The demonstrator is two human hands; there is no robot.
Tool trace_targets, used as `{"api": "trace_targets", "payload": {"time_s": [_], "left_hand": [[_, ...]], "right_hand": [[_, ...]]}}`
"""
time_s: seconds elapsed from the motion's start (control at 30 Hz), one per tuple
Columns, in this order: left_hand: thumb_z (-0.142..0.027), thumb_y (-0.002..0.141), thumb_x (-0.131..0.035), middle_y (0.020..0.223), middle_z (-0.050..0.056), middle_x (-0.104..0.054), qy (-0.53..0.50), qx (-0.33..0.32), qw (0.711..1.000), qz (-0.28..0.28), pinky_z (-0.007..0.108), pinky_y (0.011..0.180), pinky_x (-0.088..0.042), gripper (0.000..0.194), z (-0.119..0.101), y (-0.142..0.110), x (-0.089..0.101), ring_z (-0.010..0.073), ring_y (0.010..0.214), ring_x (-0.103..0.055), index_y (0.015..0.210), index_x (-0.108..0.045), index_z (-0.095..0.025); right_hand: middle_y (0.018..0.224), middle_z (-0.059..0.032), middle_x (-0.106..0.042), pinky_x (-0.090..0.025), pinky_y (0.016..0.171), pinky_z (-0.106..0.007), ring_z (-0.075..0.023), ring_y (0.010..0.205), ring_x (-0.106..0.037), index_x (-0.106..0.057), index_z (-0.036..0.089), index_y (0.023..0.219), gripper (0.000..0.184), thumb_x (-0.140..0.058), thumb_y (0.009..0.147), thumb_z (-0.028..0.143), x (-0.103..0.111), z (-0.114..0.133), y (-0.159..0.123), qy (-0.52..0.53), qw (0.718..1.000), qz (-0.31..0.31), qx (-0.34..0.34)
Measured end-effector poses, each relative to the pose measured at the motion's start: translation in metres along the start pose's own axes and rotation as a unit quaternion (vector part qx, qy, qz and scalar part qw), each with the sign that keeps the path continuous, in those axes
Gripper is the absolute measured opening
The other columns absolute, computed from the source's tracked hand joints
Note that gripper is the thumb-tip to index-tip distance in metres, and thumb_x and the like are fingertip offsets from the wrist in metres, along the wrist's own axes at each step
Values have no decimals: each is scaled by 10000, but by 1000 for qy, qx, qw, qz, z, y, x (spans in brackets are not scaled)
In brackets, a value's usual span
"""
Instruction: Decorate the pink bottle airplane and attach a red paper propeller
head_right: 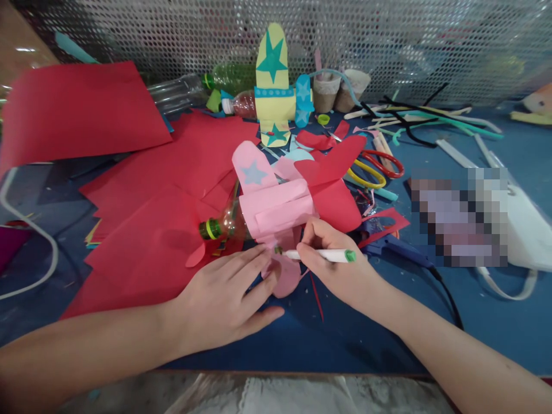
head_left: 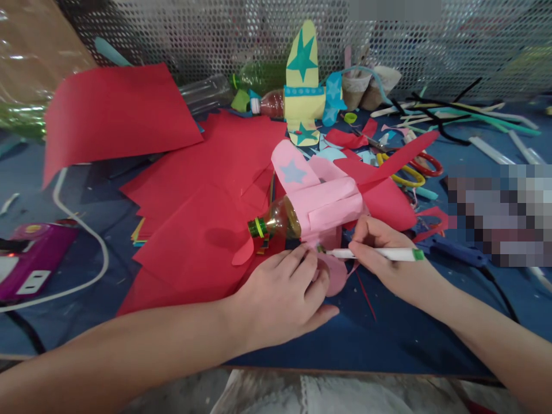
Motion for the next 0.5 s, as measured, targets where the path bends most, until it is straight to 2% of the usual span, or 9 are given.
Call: {"api": "trace_targets", "payload": {"time_s": [0.5], "left_hand": [[-402, 933, -444, 1024, 171, -681, -3, -1, 1000, 2, 369, 782, -553, 383, -1, 1, 0, 284, 984, -645, 978, -665, -92]], "right_hand": [[533, 80, -345, -234, 412, -225, -84, 458, -282, -394, 226, 650, 195, -499, 809, 182, -1, -1, -1, 6, 1000, 12, -3]]}}
Point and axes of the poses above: each hand's wrist, its own y-axis towards the middle knuckle, its own x-axis out of the back of the hand, z = x × y, the point moved 10 cm from there along y, towards the middle knuckle
